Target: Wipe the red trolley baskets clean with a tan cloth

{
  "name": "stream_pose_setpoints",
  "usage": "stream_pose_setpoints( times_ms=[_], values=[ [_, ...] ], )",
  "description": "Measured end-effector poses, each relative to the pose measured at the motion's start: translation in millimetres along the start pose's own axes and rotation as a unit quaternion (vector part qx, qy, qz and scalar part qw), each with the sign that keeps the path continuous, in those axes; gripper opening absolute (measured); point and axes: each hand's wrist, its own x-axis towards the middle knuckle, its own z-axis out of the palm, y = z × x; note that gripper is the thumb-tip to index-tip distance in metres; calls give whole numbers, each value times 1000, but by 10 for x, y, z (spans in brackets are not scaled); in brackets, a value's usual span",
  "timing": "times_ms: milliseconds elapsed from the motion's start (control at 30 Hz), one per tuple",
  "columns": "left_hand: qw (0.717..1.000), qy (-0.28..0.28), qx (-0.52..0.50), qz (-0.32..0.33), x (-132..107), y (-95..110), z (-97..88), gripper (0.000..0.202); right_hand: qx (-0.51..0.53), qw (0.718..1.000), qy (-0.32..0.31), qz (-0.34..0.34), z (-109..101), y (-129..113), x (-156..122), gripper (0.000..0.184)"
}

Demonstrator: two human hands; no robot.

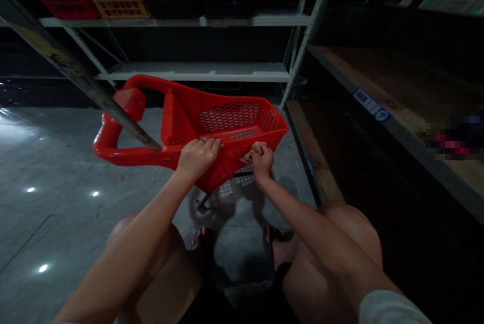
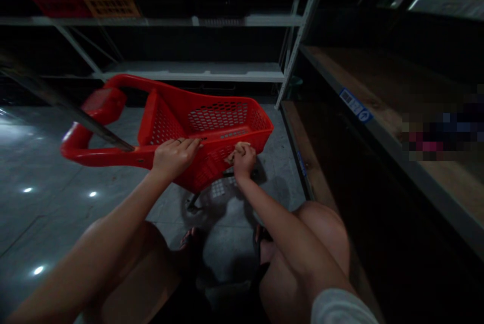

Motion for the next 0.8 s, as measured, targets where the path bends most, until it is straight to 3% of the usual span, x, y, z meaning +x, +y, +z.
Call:
stream_pose_setpoints(
  times_ms=[100,200,333,467,533,633,800],
  values=[
    [1000,7,-4,1,-1,3,12,24,21,998,31,-51,-25,-281,78,30],
    [1000,-1,-16,-6,-2,0,15,24,20,990,6,-142,17,-380,-31,32],
    [1000,-3,-17,-8,-9,-16,36,24,-18,981,-79,-174,108,-124,-321,34],
    [1000,-2,-3,-6,-13,-27,56,23,-60,966,-216,-132,143,245,-608,38],
    [1000,-7,-7,-10,-13,-24,52,24,-67,960,-252,-104,171,305,-711,34],
    [1000,-11,-11,-10,-13,-13,37,24,-39,975,-208,-72,213,133,-733,28],
    [1000,-9,6,14,-11,-4,4,25,34,993,-60,-99,117,-530,-420,33]
  ],
)
